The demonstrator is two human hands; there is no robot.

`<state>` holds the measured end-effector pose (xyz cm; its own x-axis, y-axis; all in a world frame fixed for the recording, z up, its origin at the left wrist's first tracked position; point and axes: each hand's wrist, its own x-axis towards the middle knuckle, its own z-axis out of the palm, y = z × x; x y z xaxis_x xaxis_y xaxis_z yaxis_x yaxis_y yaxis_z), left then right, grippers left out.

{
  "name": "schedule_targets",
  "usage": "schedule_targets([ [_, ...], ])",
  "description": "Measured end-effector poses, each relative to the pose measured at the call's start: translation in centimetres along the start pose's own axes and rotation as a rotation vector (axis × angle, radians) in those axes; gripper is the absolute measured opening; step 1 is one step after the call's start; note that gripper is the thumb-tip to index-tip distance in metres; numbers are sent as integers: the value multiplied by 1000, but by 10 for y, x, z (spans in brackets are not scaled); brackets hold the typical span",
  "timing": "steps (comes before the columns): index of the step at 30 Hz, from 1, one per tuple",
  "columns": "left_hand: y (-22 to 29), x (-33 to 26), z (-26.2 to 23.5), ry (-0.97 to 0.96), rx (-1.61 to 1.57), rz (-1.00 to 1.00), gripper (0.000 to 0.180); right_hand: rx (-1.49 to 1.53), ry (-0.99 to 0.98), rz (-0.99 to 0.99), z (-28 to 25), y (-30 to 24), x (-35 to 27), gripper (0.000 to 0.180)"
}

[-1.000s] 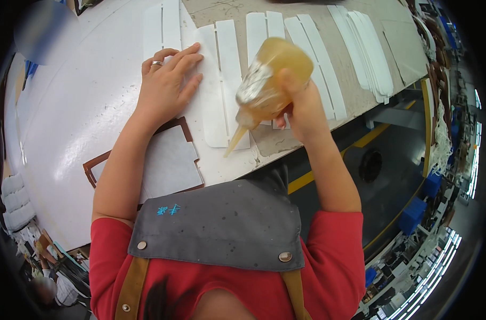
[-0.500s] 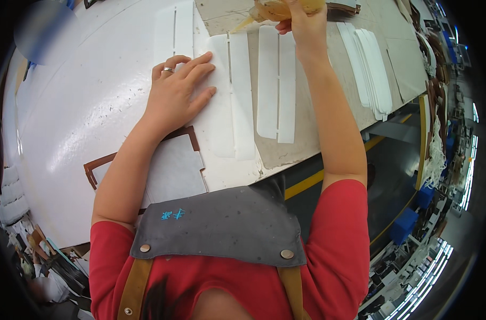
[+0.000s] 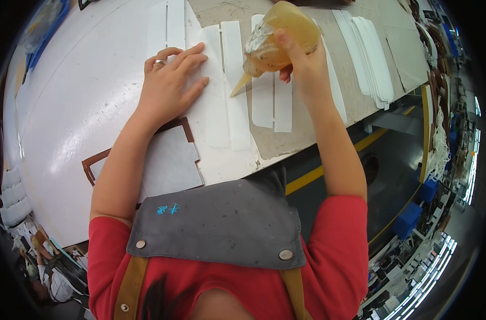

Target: The person applies adhesive from a squeeze bottle onto white fabric strips and presses them onto brown fabric frames. The person handles the materials one at a time, aligning the strips and smoothing them down on a workbench in a factory setting.

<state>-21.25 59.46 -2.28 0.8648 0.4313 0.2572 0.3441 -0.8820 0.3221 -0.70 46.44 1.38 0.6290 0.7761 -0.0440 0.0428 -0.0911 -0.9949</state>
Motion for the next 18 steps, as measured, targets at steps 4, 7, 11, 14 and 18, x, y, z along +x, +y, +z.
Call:
schedule_targets([
  [4, 1, 0, 0, -12, 21, 0, 31, -2, -13, 74, -4, 0, -38, 52],
  [7, 1, 1, -1, -15, 31, 4, 32, 20, -104, 23, -11, -2, -60, 59],
  [11, 1, 1, 0, -15, 35, 9, 32, -105, -265, -417, -11, -6, -69, 73],
  [14, 1, 0, 0, -13, 36, 10, 32, -189, -368, -563, -13, -12, -69, 79],
  [18, 1, 0, -2, -9, 22, 4, 32, -157, -283, -401, -23, -22, -68, 76],
])
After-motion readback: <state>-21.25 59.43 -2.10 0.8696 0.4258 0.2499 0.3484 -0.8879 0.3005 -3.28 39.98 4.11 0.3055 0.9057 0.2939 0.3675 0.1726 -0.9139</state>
